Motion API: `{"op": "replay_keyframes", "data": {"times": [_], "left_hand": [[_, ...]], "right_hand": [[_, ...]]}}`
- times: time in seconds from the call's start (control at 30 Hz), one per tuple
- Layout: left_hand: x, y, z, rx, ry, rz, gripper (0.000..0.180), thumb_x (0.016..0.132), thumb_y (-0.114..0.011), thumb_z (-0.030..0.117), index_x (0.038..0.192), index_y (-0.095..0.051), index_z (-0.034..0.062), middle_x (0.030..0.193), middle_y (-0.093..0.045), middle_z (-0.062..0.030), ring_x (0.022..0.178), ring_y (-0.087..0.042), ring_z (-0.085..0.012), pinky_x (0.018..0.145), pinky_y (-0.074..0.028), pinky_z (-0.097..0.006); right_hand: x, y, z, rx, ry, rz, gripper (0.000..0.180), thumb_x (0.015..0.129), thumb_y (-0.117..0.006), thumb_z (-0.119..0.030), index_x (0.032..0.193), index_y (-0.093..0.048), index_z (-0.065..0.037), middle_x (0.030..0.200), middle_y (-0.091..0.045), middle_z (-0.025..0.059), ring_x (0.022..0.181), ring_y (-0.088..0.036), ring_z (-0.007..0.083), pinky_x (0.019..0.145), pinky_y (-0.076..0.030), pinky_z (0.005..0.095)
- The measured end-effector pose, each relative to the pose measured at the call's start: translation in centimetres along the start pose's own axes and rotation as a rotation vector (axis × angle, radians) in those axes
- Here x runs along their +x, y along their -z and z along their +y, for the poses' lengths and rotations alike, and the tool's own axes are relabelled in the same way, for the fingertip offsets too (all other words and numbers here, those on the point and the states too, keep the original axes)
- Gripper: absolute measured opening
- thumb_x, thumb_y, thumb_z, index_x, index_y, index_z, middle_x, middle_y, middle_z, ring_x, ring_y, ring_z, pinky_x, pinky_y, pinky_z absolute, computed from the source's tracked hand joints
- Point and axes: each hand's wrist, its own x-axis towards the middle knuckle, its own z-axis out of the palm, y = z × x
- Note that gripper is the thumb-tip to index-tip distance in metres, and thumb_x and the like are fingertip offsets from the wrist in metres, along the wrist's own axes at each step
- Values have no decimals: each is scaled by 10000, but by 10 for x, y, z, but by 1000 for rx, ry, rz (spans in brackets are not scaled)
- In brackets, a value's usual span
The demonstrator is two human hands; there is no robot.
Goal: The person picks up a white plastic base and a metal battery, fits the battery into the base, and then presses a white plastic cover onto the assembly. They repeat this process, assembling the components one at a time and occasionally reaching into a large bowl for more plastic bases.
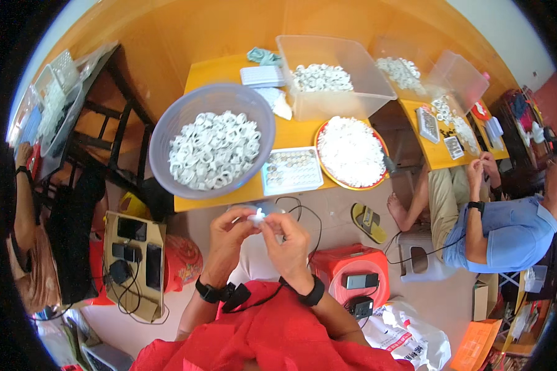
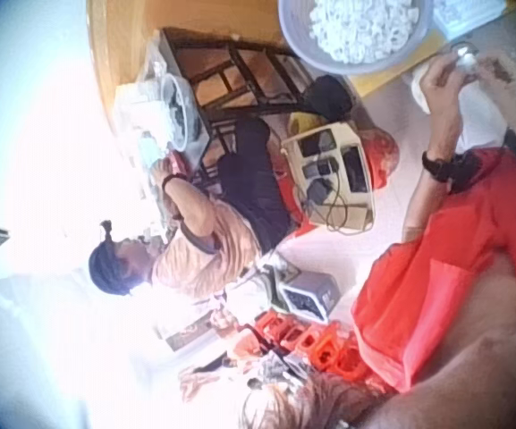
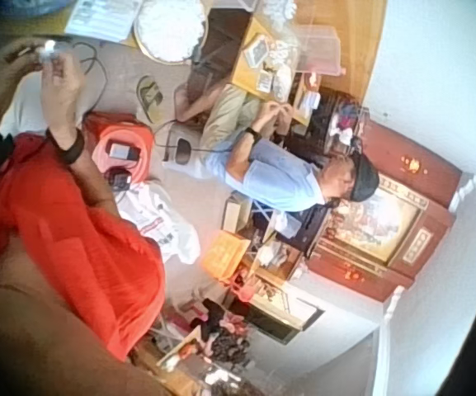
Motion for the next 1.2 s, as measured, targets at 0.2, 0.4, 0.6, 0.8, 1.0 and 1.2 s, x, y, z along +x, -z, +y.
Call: {"op": "replay_keyframes", "data": {"times": [0.2, 0.4, 0.6, 0.8, 1.0, 1.2], "left_hand": [[4, 11, -10, -199, 75, -32, 171, 759, -571, -65, 918, -623, -28, 910, -590, -79, 832, -586, -166, 696, -503, -266], [10, 5, -1, -128, 103, -5, 240, 768, -577, -31, 1006, -598, -9, 902, -587, -68, 815, -588, -165, 747, -503, -290], [10, 11, 15, -93, 86, -34, 274, 811, -588, 54, 1079, -567, 0, 919, -581, -54, 870, -591, -167, 763, -500, -296], [3, 36, 11, -43, 122, -146, 247, 837, -571, 96, 1068, -578, 8, 942, -591, -48, 859, -593, -149, 762, -490, -271], [5, 40, 6, -50, 141, -140, 226, 839, -573, 98, 1050, -590, 18, 949, -597, -50, 843, -597, -143, 755, -490, -268], [5, 40, 10, -39, 112, -116, 215, 844, -572, 114, 1038, -594, 23, 988, -604, -60, 846, -597, -141, 758, -485, -272]], "right_hand": [[1, -4, -2, 2, -34, -29, 70, 768, -623, 7, 821, -578, 14, 698, -593, 94, 621, -611, 141, 559, -466, 237], [13, -3, 7, 196, -260, -72, 80, 805, -605, -30, 872, -566, -12, 700, -600, 51, 607, -594, 110, 545, -452, 225], [129, 44, 3, 232, -199, -177, 67, 835, -579, -82, 882, -569, -36, 713, -594, 39, 625, -574, 92, 567, -462, 224], [198, 17, -54, 199, 94, 26, 153, 832, -580, -104, 945, -599, -3, 839, -628, 48, 782, -599, 127, 629, -474, 253], [176, -52, 3, -443, 382, -482, 180, 715, -600, -13, 893, -615, 14, 843, -617, 156, 764, -605, 276, 682, -475, 329], [182, -82, 48, -780, 554, -709, 136, 670, -541, 22, 798, -586, 11, 812, -583, 192, 802, -574, 350, 708, -461, 403]]}}
